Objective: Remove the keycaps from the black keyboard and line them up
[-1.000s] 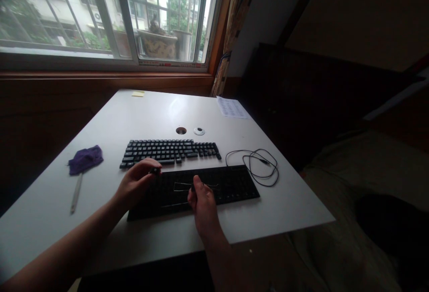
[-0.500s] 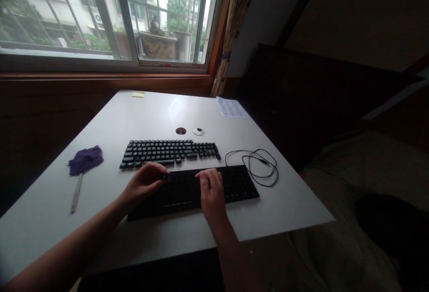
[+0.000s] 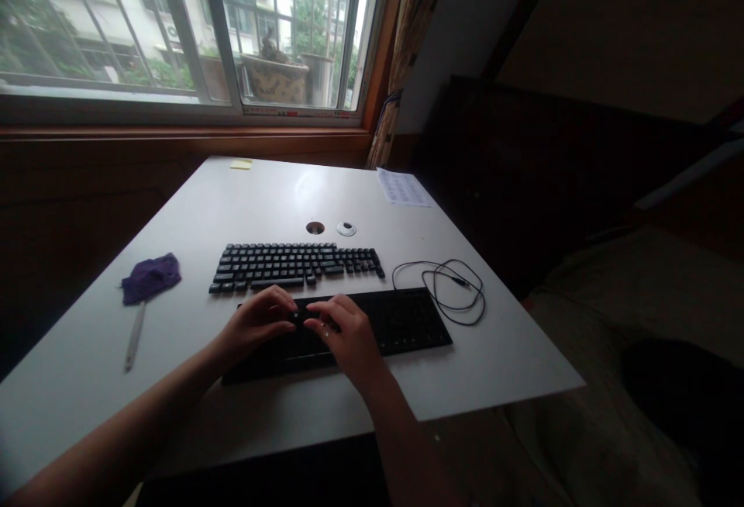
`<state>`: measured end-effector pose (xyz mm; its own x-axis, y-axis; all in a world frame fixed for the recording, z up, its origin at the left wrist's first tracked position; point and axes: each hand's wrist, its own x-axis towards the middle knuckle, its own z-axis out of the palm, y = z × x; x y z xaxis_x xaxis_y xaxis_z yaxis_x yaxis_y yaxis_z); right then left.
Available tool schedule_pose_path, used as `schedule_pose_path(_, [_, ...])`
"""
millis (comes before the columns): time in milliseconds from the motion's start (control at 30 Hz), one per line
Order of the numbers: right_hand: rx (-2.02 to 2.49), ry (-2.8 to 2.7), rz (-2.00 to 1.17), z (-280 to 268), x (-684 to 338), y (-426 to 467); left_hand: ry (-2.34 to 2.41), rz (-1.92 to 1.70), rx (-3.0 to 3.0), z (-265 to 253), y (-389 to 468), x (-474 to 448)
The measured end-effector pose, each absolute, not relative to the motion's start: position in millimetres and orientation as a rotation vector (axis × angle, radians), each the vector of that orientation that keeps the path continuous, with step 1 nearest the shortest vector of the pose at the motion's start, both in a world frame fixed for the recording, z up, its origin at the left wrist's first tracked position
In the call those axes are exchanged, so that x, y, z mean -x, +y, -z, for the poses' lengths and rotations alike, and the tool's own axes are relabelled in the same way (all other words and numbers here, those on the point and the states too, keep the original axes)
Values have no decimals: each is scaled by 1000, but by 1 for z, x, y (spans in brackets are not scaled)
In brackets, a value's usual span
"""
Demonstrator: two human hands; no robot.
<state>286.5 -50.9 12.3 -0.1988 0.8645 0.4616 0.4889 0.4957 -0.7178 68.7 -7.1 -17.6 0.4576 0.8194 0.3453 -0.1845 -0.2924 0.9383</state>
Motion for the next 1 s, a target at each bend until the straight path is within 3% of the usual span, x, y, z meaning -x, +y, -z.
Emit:
schedule_pose_path(467, [1141, -1977, -634, -20, -288, -46, 644, -1011, -1612, 19, -8, -69])
schedule_pose_path(800, [1436, -2106, -256, -19, -317, 5, 873, -966, -1692, 6, -9, -72])
schedule_pose_path(1000, [1611, -2242, -216, -8, -320, 32, 875, -884, -1807, 1, -11, -73])
